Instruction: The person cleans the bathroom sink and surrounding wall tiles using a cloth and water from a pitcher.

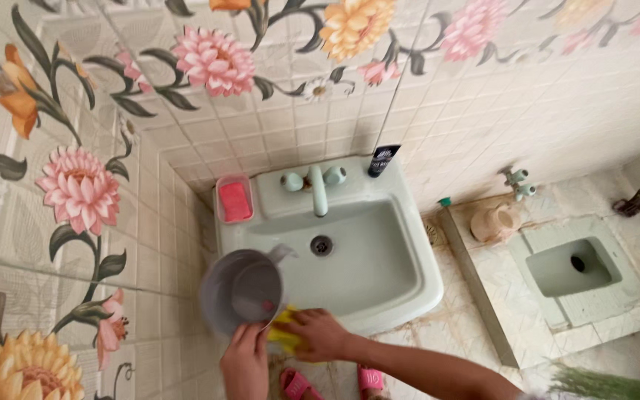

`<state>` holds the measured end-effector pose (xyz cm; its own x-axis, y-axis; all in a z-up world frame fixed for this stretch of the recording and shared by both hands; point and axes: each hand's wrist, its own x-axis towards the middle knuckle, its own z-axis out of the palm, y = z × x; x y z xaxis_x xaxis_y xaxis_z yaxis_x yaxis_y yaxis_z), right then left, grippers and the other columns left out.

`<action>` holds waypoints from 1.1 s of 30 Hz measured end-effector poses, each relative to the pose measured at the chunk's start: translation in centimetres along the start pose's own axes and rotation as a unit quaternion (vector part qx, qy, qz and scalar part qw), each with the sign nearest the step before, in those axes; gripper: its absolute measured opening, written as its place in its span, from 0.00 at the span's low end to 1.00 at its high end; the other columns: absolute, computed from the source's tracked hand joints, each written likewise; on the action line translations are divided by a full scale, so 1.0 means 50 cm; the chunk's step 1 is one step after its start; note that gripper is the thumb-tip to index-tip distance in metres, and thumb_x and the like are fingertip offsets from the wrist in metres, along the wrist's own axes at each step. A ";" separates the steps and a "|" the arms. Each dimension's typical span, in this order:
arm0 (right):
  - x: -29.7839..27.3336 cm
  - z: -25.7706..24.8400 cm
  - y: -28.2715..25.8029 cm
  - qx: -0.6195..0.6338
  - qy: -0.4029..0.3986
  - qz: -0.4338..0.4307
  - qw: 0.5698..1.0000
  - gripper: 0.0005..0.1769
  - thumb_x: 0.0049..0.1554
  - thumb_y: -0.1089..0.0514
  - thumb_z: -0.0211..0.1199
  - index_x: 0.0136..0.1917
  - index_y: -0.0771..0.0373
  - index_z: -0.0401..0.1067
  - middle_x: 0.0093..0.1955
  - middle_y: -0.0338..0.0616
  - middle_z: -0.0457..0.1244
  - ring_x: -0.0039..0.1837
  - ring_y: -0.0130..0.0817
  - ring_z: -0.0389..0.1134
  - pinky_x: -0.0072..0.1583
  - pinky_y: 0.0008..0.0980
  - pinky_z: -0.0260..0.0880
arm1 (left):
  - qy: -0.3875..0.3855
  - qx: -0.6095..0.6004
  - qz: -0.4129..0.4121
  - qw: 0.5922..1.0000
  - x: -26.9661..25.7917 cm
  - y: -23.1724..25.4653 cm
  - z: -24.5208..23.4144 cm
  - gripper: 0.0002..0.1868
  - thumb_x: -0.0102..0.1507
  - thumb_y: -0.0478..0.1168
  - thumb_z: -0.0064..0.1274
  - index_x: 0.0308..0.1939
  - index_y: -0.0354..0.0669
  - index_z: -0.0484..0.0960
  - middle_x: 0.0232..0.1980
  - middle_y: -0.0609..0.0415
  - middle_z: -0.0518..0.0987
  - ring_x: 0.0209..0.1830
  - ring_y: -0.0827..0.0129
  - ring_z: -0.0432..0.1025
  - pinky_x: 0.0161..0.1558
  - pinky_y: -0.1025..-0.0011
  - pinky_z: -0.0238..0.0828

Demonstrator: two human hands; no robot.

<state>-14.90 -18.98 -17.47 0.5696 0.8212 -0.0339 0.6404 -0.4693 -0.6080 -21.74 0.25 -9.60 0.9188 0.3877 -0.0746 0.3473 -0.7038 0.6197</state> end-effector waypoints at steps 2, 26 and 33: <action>-0.073 -0.052 0.032 0.001 0.035 0.069 0.997 0.37 0.52 0.47 0.66 0.75 0.51 0.68 0.67 0.52 0.65 0.66 0.52 0.66 0.68 0.52 0.63 | 0.000 -0.026 0.057 0.998 0.028 0.060 0.011 0.07 0.64 0.39 0.55 0.43 0.43 0.85 0.44 0.52 0.84 0.40 0.54 0.79 0.40 0.61 0.76; 0.118 -0.327 0.349 -0.302 0.144 0.239 0.911 0.32 0.54 0.52 0.63 0.72 0.46 0.64 0.71 0.50 0.58 0.71 0.50 0.59 0.64 0.55 0.65 | 0.073 0.016 0.193 0.978 0.099 0.092 0.196 0.23 0.58 0.55 0.61 0.51 0.47 0.82 0.53 0.50 0.78 0.39 0.60 0.80 0.34 0.64 0.77; 0.069 -0.536 0.187 -0.037 0.390 0.248 0.886 0.28 0.57 0.47 0.60 0.70 0.50 0.69 0.62 0.51 0.69 0.62 0.50 0.71 0.63 0.45 0.72 | 0.262 -0.065 0.107 0.957 0.105 0.006 0.251 0.30 0.65 0.49 0.52 0.68 0.40 0.69 0.63 0.42 0.70 0.54 0.51 0.72 0.48 0.58 0.73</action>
<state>6.88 -29.23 -2.03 0.9547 0.0484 0.2937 0.2280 -0.7532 -0.6170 -14.47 -5.38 -19.61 0.7343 0.5126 0.4451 0.1048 -0.7334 0.6717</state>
